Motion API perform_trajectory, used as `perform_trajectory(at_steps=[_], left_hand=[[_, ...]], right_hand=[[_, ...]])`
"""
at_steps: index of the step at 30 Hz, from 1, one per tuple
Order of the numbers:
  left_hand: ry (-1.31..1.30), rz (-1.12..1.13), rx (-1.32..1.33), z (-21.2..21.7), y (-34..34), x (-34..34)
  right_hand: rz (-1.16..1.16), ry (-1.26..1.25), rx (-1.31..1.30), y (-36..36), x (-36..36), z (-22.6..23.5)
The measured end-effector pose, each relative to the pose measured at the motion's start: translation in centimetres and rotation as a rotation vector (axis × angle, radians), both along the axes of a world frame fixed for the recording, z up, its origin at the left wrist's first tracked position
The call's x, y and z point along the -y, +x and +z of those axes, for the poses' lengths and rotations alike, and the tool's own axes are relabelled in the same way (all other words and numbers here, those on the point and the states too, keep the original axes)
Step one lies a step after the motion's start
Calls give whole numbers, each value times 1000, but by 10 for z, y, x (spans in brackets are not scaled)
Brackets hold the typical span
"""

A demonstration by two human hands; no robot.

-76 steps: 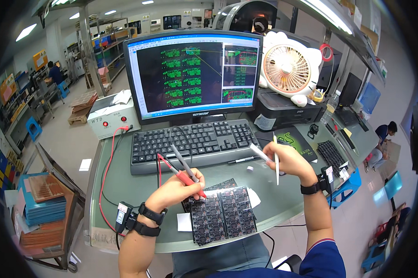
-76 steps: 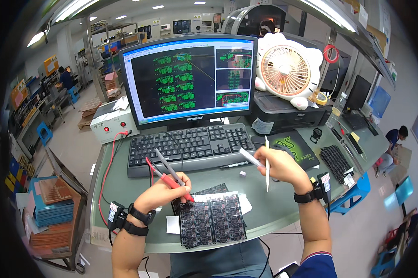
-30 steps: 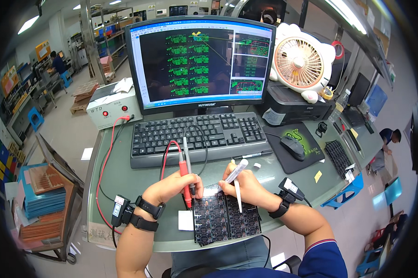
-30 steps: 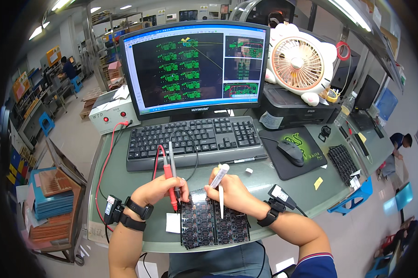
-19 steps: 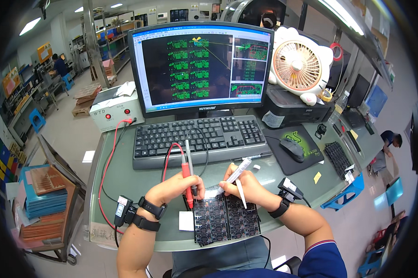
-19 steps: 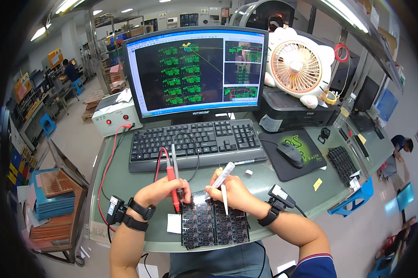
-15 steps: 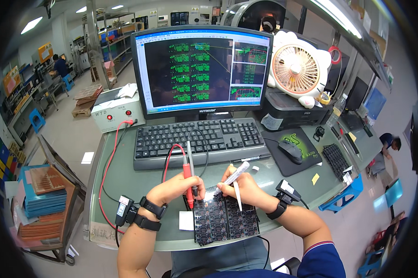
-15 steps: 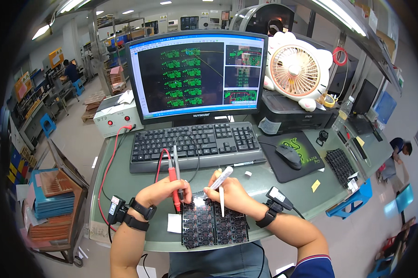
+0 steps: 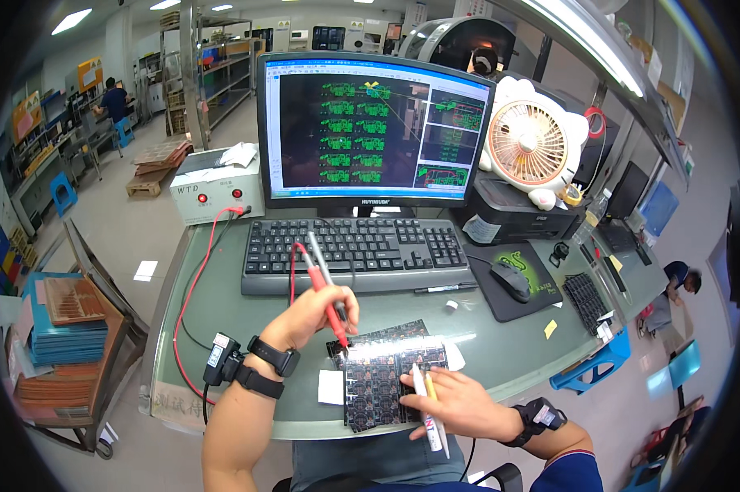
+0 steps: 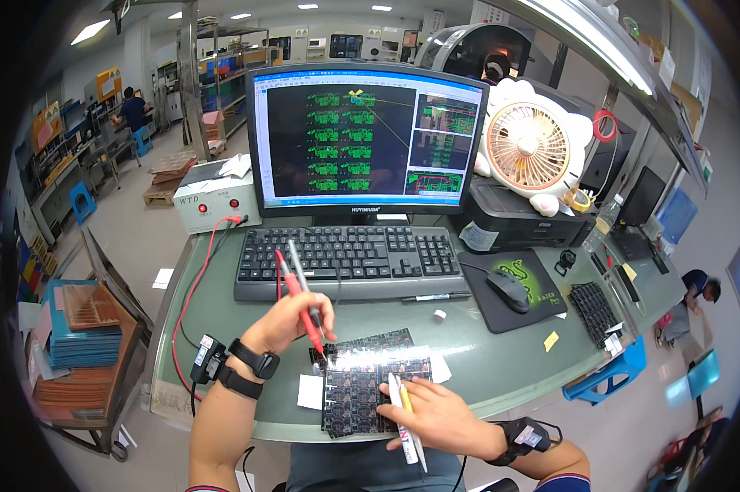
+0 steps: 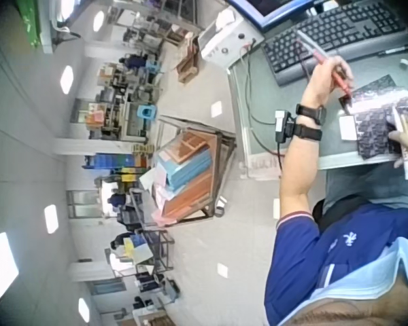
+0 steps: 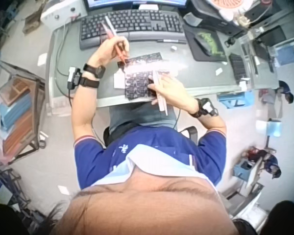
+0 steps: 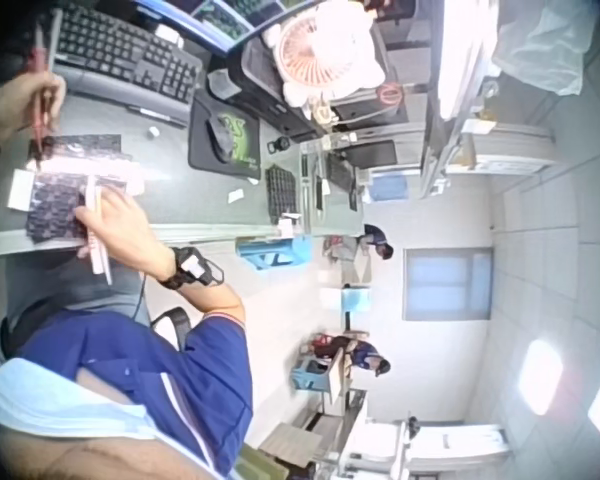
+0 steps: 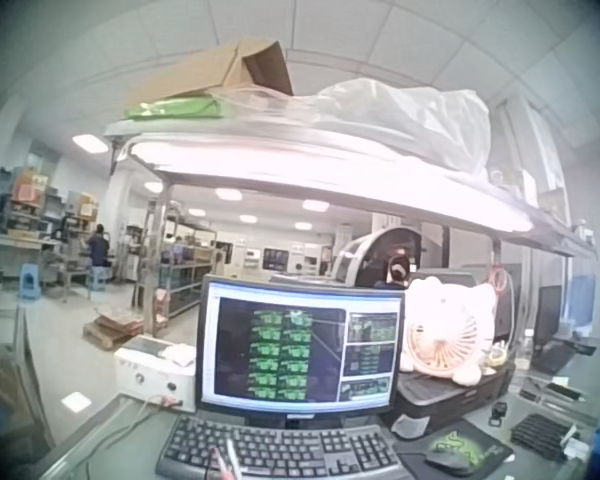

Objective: Testing a printed circuit board using multimeter probes and a computer interface.

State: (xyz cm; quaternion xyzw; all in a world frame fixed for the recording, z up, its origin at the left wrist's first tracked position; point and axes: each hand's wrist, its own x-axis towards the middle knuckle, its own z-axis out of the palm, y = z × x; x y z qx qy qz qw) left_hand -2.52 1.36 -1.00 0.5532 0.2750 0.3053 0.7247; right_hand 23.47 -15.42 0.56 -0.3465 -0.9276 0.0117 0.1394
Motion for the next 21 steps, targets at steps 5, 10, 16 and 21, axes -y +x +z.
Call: perform_trajectory(at_steps=[5,10,16,21], left_hand=[[-59,173,343,-5,-4,-10],[-30,332,518,-1,-3,-7],[152,401,582,3,11,7],[415,116,448,4,38,35]], right_hand=[[50,-37,89,3,10,8],[-8,323,-77,17,-1,43],[-505,132,-958,53,-52,44],[-333,-254,-1575,50,-78,14]])
